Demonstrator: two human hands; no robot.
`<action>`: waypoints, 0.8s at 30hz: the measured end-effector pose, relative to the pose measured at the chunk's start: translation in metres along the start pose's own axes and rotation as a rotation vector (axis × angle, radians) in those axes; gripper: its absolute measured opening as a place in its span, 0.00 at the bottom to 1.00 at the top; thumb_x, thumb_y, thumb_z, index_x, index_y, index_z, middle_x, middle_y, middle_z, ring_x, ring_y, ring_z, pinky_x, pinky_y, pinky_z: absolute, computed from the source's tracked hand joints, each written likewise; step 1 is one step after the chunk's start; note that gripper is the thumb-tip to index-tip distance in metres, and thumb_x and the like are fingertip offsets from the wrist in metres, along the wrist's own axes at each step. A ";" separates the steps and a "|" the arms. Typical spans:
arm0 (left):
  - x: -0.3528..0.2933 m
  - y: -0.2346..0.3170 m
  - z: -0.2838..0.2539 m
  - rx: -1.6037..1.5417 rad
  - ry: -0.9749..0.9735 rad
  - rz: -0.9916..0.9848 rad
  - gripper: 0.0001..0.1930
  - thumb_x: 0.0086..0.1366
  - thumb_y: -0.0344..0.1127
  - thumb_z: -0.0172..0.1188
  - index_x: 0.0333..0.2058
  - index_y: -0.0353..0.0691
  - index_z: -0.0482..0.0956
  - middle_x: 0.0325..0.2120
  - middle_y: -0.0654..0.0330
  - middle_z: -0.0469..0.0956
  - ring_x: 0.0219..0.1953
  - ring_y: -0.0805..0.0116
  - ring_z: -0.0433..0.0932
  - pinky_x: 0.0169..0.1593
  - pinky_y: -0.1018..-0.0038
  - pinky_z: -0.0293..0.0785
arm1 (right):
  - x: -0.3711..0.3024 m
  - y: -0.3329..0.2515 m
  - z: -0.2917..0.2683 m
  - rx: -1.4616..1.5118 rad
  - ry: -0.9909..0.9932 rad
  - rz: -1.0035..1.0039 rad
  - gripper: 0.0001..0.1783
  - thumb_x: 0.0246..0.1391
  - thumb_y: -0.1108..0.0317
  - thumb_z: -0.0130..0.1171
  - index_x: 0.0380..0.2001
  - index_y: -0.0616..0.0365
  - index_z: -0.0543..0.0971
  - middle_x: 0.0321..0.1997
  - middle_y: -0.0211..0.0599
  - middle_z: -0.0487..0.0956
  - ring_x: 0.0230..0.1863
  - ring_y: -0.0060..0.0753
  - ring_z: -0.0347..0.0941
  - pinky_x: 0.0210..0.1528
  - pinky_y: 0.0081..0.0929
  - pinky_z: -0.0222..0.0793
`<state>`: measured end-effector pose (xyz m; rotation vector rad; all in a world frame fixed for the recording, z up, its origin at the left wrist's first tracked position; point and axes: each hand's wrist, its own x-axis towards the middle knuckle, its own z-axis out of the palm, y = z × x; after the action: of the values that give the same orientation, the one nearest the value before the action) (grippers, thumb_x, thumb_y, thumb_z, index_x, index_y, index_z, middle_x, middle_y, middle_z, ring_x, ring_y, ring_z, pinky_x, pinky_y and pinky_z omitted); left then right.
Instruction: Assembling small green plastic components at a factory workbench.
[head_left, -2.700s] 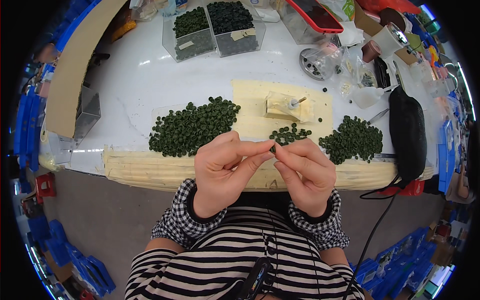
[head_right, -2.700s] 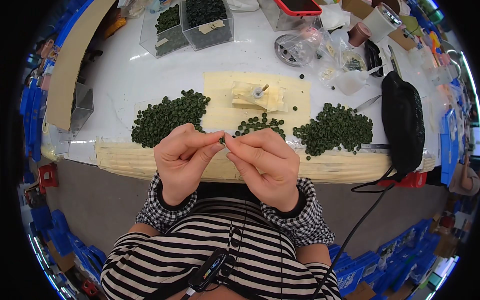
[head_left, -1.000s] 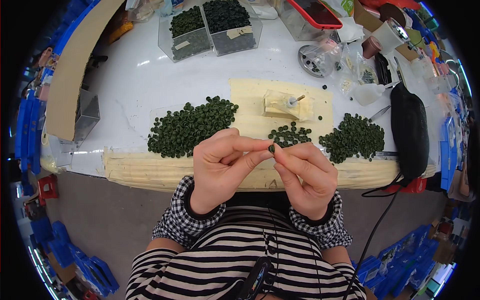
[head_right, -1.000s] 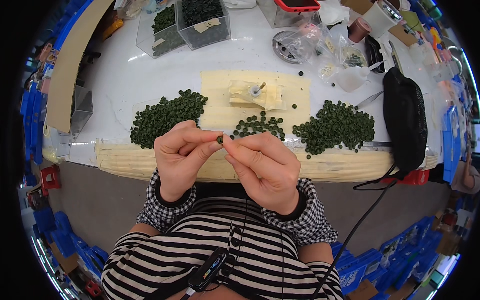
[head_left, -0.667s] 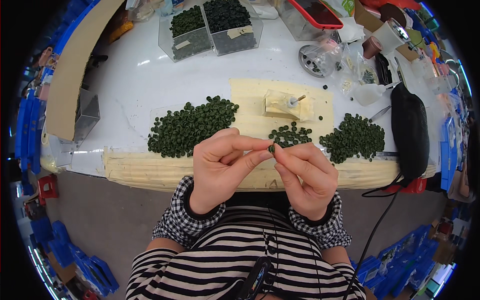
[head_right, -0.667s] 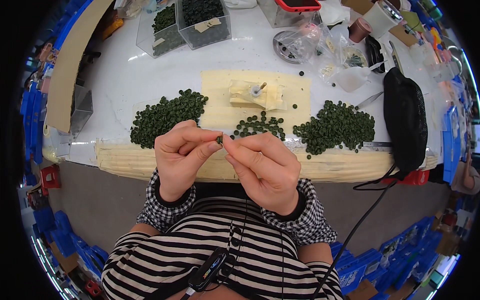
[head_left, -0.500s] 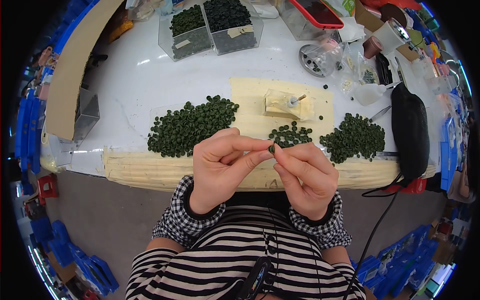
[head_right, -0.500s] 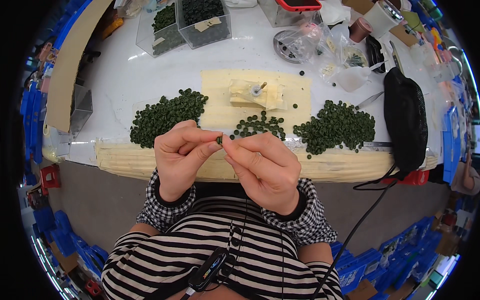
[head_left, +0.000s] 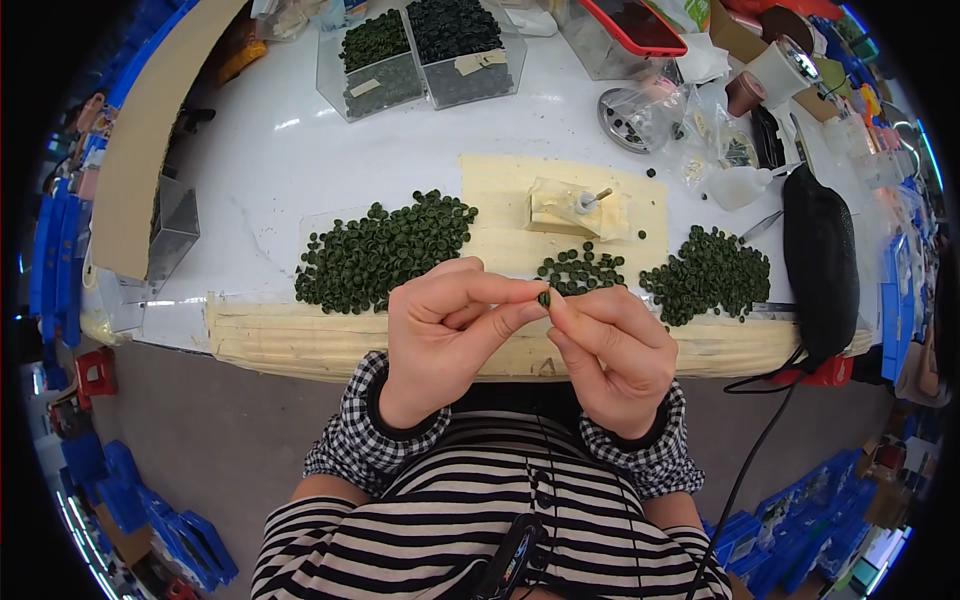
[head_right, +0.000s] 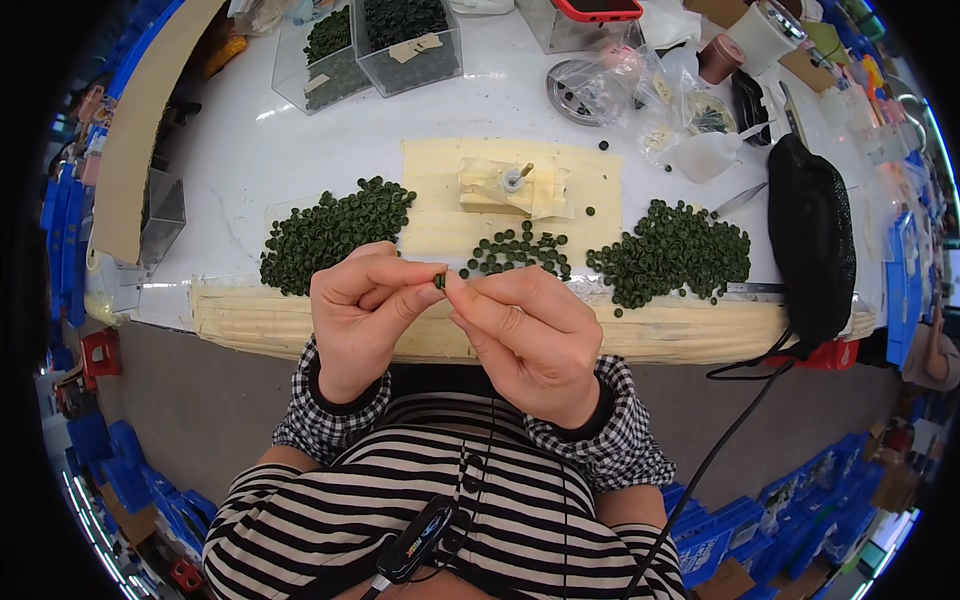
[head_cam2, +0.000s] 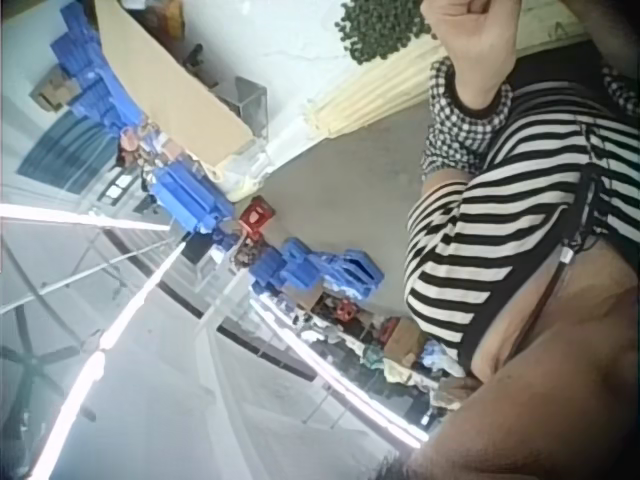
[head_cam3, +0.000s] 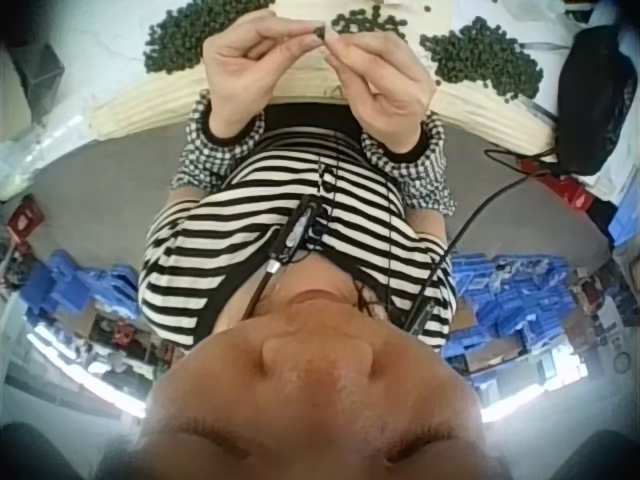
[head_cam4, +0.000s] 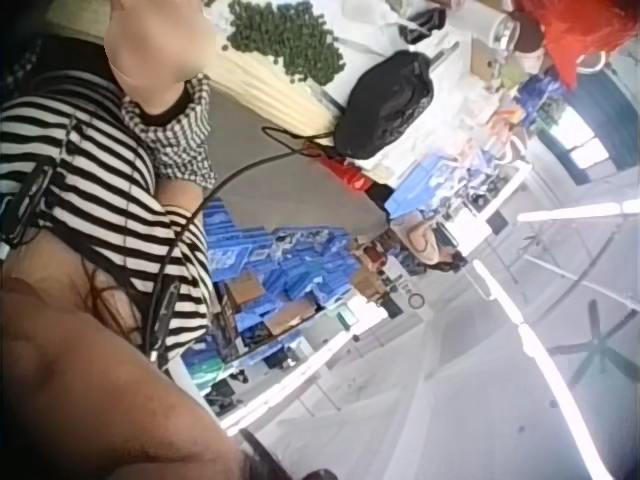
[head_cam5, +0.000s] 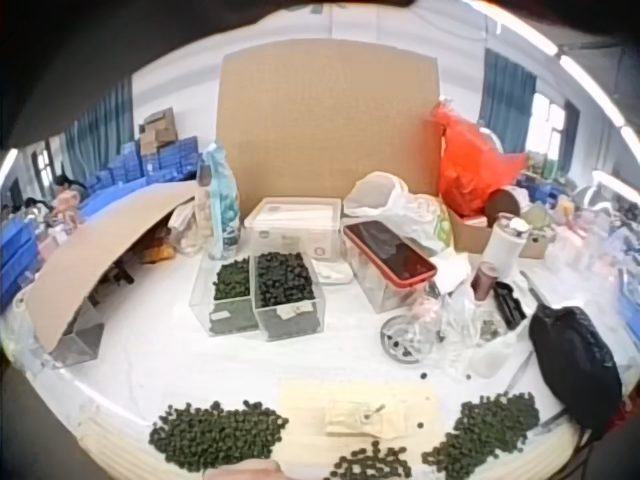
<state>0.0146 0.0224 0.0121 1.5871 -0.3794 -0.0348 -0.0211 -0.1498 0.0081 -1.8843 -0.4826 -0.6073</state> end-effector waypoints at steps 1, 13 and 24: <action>0.000 0.000 0.000 -0.006 0.004 -0.001 0.10 0.52 0.21 0.69 0.35 0.34 0.85 0.13 0.75 0.57 0.21 0.82 0.56 0.25 0.81 0.51 | 0.000 0.000 0.001 0.003 0.008 0.004 0.19 0.42 0.83 0.67 0.42 0.63 0.83 0.32 0.37 0.80 0.29 0.30 0.75 0.29 0.22 0.70; 0.001 -0.006 0.000 0.012 0.024 0.078 0.11 0.52 0.23 0.70 0.37 0.37 0.86 0.13 0.75 0.57 0.18 0.84 0.53 0.23 0.82 0.47 | 0.003 0.001 0.000 -0.052 0.020 -0.029 0.20 0.41 0.83 0.67 0.42 0.63 0.83 0.33 0.36 0.81 0.29 0.31 0.75 0.29 0.23 0.69; -0.001 0.002 0.000 0.052 0.014 0.061 0.12 0.50 0.20 0.70 0.36 0.36 0.86 0.14 0.74 0.58 0.21 0.82 0.55 0.25 0.81 0.50 | 0.003 0.005 -0.003 -0.059 -0.001 -0.077 0.20 0.39 0.82 0.68 0.42 0.62 0.84 0.34 0.37 0.81 0.29 0.32 0.75 0.29 0.24 0.70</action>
<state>0.0134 0.0227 0.0137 1.6255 -0.4204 0.0335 -0.0165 -0.1542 0.0075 -1.9290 -0.5452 -0.6774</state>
